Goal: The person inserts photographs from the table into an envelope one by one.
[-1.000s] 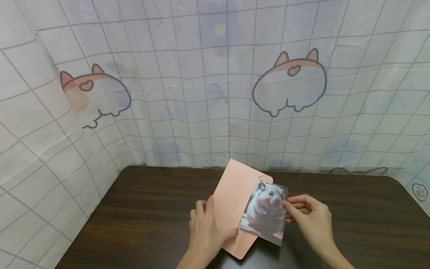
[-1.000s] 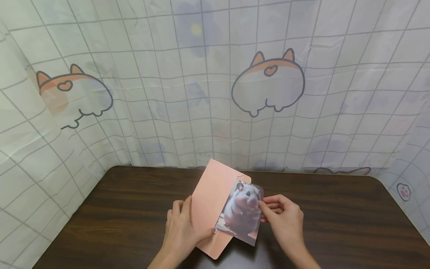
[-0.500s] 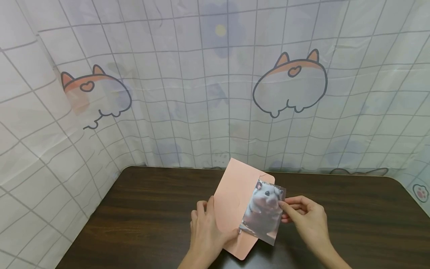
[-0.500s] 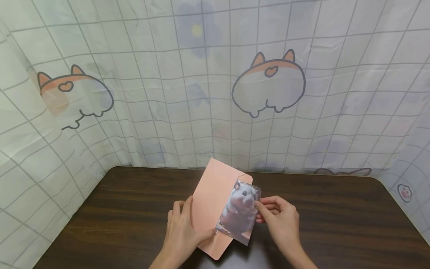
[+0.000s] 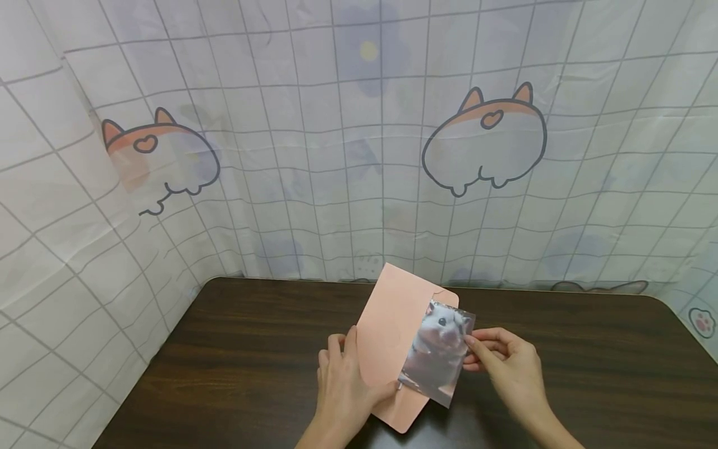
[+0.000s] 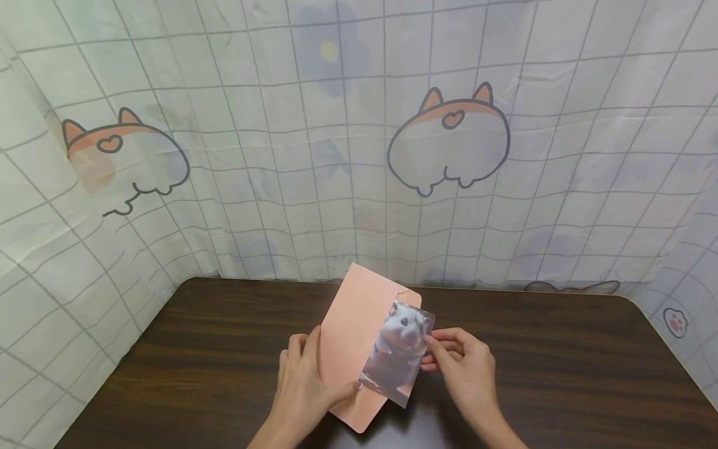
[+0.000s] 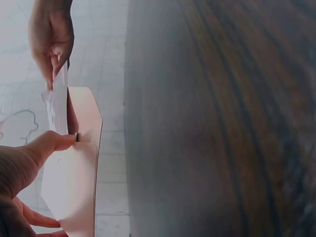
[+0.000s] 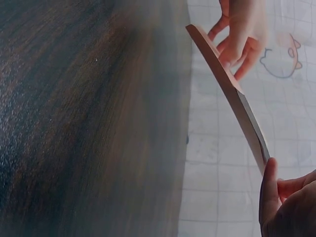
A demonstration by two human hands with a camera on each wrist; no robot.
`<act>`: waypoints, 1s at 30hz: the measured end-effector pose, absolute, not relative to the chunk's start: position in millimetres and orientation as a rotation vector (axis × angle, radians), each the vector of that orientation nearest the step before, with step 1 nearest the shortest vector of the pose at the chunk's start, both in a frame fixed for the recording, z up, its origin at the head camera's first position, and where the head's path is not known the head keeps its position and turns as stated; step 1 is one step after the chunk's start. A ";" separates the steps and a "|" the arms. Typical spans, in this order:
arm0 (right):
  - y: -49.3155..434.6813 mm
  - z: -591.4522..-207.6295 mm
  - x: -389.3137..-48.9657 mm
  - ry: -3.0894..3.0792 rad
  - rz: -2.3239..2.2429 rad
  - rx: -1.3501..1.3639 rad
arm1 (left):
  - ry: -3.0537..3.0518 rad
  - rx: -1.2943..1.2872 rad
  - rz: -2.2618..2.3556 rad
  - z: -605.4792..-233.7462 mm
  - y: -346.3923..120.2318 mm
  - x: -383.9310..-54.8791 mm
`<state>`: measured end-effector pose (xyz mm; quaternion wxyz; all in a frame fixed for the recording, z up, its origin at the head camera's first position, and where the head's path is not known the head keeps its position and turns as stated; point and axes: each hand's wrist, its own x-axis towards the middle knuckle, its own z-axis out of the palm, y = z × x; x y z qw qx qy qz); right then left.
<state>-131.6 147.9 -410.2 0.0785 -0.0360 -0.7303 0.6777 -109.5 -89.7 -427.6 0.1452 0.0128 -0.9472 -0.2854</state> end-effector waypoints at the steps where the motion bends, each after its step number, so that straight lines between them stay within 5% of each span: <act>1: 147.7 -410.4 -131.6 -2.187 2.033 -0.112 | -2.728 0.035 -0.827 -427.8 -89.6 -109.5; 30: 131.2 -399.1 -132.2 -2.274 2.016 -0.155 | -2.745 0.031 -0.823 -427.8 -90.1 -110.0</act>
